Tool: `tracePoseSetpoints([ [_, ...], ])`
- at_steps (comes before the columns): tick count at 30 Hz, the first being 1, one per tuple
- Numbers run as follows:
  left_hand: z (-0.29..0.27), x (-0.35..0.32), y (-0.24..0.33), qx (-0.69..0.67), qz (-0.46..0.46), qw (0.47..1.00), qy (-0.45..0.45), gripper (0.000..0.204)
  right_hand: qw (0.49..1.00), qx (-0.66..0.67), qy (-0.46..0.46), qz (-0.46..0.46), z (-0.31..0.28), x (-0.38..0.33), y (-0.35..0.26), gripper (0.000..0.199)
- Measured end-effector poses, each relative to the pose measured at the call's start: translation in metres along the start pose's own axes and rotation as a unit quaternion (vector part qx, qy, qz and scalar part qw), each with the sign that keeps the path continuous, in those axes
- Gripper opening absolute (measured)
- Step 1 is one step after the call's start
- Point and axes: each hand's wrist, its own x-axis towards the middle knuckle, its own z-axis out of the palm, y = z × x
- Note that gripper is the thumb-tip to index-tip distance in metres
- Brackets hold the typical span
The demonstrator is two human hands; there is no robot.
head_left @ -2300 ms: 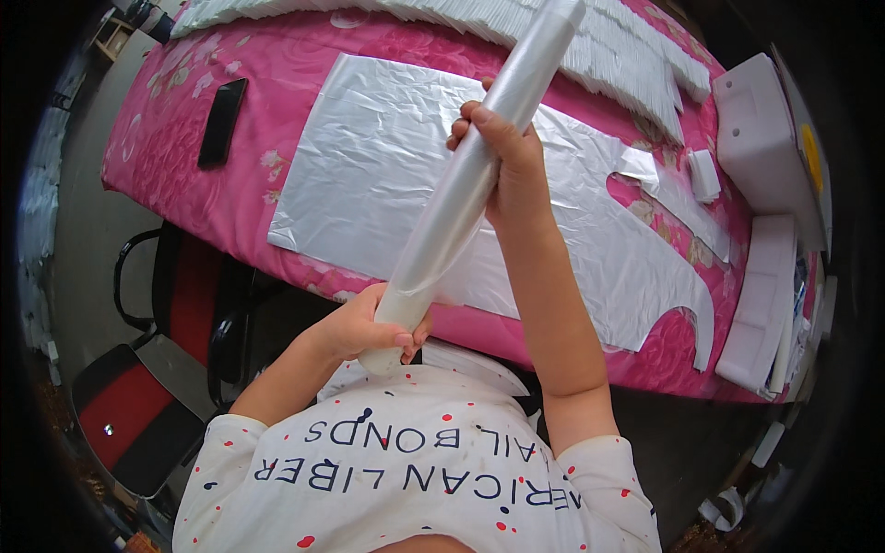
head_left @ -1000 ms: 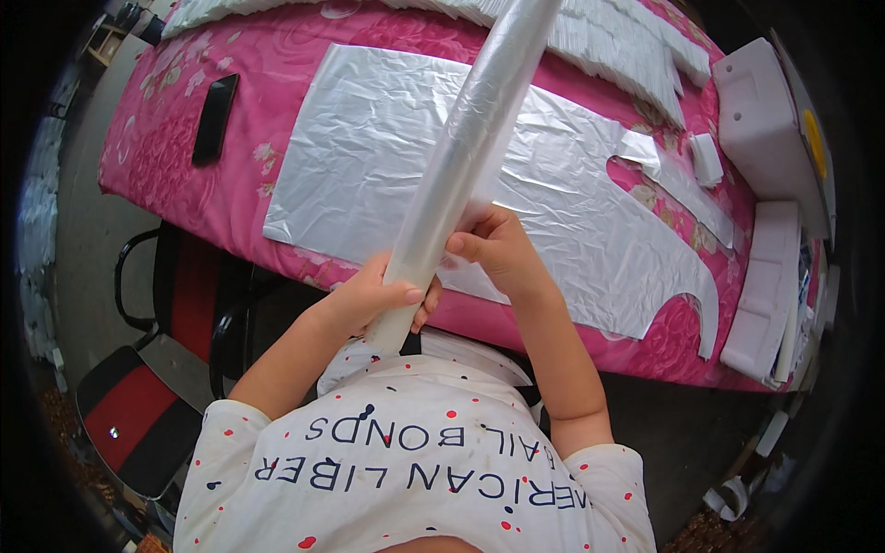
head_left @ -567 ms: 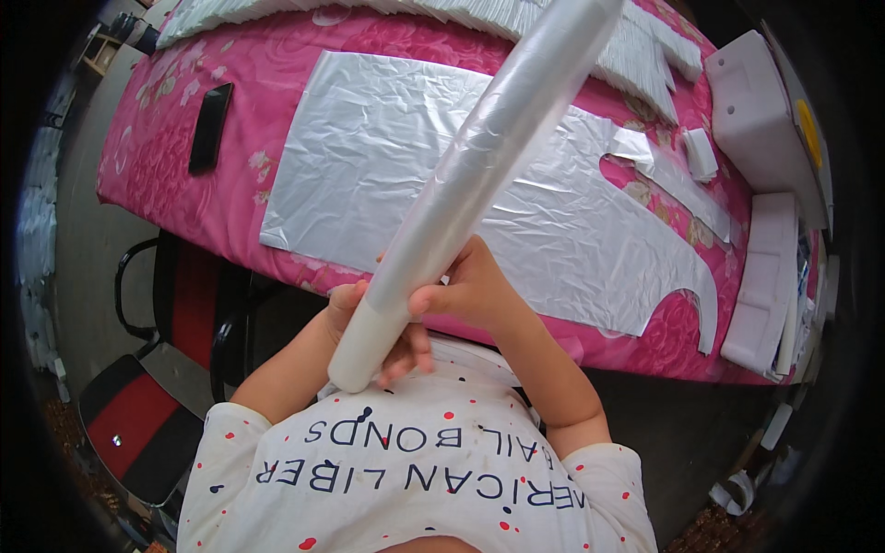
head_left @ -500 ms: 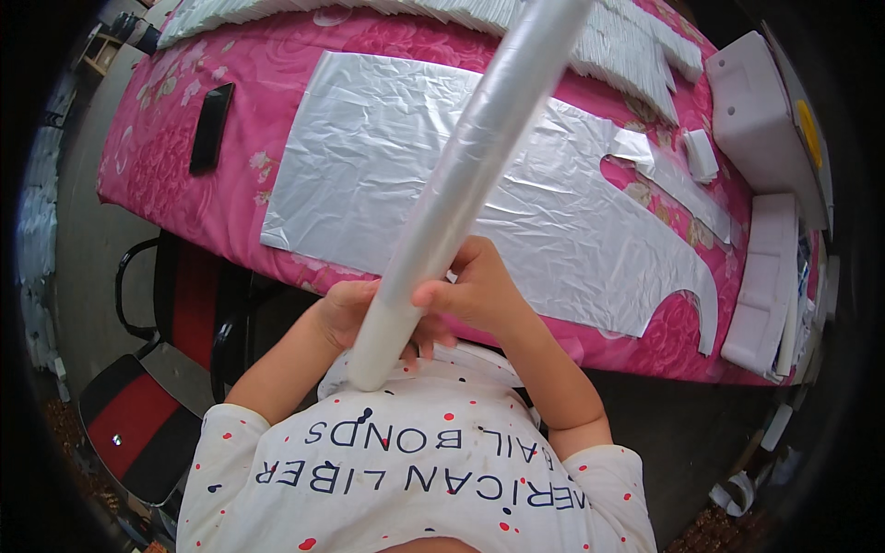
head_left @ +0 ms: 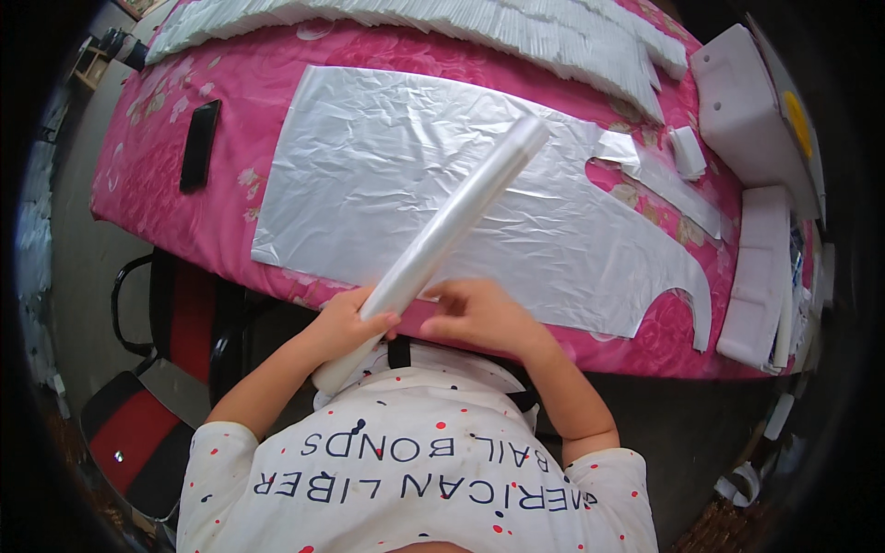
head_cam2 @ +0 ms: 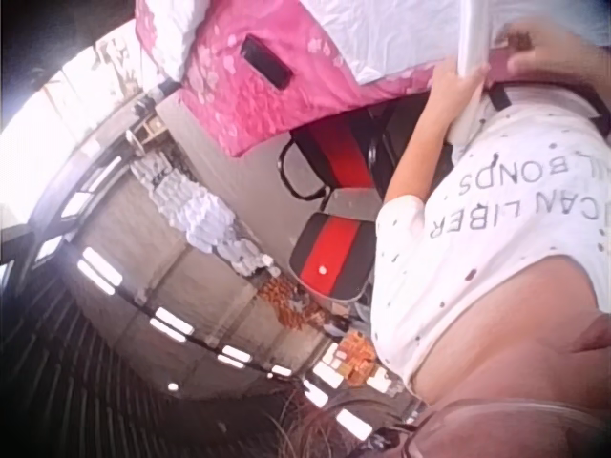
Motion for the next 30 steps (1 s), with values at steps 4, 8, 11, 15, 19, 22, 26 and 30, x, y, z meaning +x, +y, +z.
tracePoseSetpoints([
  [4,0.000,-0.009,-0.032,0.010,-0.025,1.000,0.005,0.024,0.978,0.083,0.174,0.074,-0.058,0.007,0.025,0.032],
  [8,0.000,-0.013,-0.041,-0.028,-0.046,0.998,-0.012,0.024,0.948,0.123,0.290,0.044,-0.109,0.025,0.037,0.031],
  [11,-0.003,-0.013,-0.045,-0.053,-0.051,0.997,-0.035,0.025,0.951,0.108,0.291,0.010,-0.128,0.043,0.032,0.031],
  [15,-0.006,-0.013,-0.043,-0.079,-0.059,0.994,-0.056,0.027,0.972,0.069,0.224,0.022,-0.135,0.057,0.016,0.029],
  [19,-0.007,-0.013,-0.043,-0.093,-0.053,0.992,-0.060,0.030,0.986,0.043,0.158,0.038,-0.138,0.065,0.007,0.025],
  [22,-0.009,-0.013,-0.046,-0.105,-0.055,0.990,-0.070,0.031,0.990,0.061,0.126,0.014,-0.143,0.066,0.017,0.022],
  [26,-0.009,-0.012,-0.044,-0.112,-0.061,0.989,-0.075,0.031,0.986,0.081,0.145,0.023,-0.140,0.064,0.014,0.021],
  [30,-0.010,-0.011,-0.044,-0.102,-0.074,0.989,-0.078,0.031,0.981,0.119,0.132,0.072,-0.140,0.061,0.003,0.022],
])
